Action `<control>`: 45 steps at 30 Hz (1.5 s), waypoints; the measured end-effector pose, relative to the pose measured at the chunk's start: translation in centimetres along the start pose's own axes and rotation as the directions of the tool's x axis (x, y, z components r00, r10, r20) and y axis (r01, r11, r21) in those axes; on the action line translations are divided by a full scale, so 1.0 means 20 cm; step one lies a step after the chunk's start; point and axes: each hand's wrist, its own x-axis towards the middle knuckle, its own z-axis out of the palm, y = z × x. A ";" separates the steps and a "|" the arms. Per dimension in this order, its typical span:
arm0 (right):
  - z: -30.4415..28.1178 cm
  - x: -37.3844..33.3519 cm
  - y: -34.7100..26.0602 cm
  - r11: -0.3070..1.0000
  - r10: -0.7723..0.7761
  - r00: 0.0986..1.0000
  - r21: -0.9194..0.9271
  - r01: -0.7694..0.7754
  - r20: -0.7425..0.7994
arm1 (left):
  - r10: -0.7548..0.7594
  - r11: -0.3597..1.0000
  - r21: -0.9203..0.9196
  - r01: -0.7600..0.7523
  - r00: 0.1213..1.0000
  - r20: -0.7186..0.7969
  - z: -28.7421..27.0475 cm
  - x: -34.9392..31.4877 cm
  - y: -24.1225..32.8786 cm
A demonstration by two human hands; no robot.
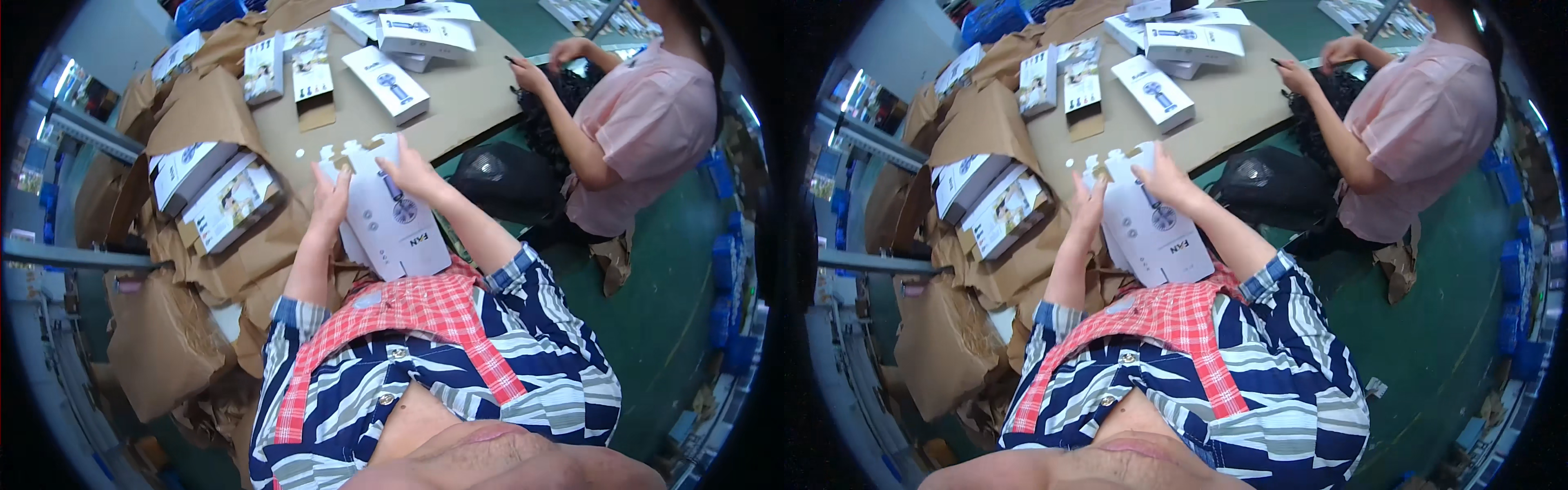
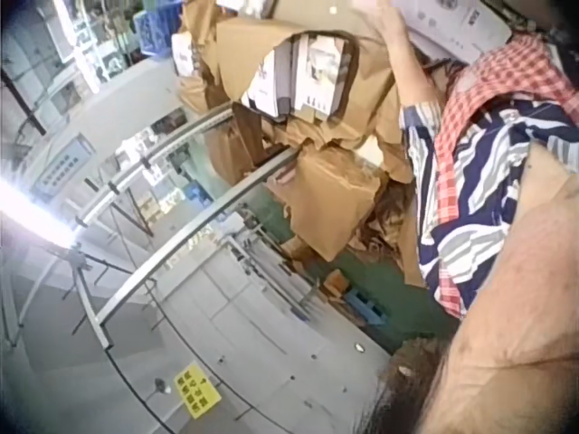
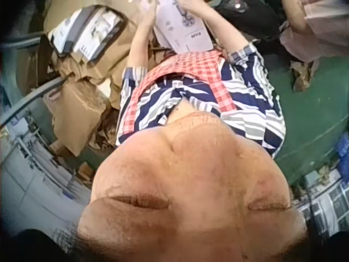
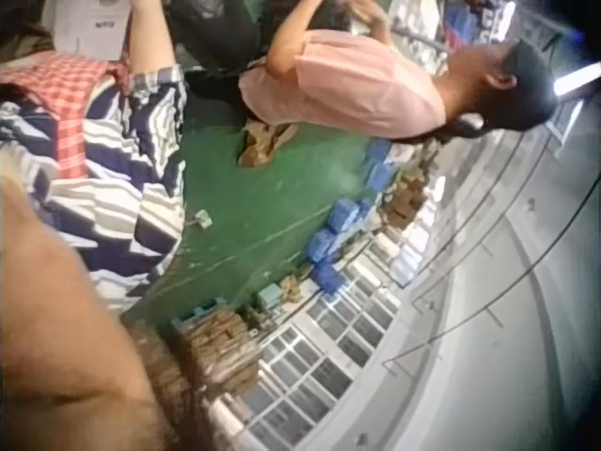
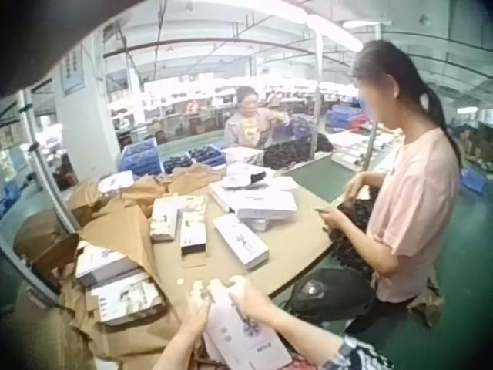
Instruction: The person repeatedly folds flat cardboard blanks into packaging boxes by hand, then handles a large paper-wrapped bundle.
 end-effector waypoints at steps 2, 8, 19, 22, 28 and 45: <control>-0.01 -0.07 0.06 0.906 -0.354 0.912 -0.319 0.279 -0.208 | 0.174 0.983 0.060 -0.172 0.985 -0.020 -0.03 -0.07 0.00; -0.27 -0.38 -0.25 0.954 -0.211 0.955 0.256 0.155 0.210 | 0.098 0.736 -0.663 0.136 0.948 0.304 -0.16 -0.27 0.20; -0.13 -0.13 -0.10 0.579 -0.061 0.973 0.802 -0.146 0.221 | 0.196 0.449 -0.868 0.212 0.925 0.326 0.01 -0.19 0.31; -0.15 -0.21 -0.09 0.761 -0.096 0.982 0.647 -0.032 0.162 | 0.117 0.791 -0.599 0.123 0.931 0.345 0.05 -0.21 0.24; -0.23 -0.28 0.03 0.380 0.153 0.857 0.771 -0.511 0.492 | 0.110 0.798 -0.571 0.190 0.887 0.449 0.11 -0.15 0.32; -0.47 -0.16 -0.17 0.934 -0.056 0.780 -0.245 0.262 0.624 | 0.128 0.801 -0.515 0.305 0.753 0.645 0.09 -0.20 0.24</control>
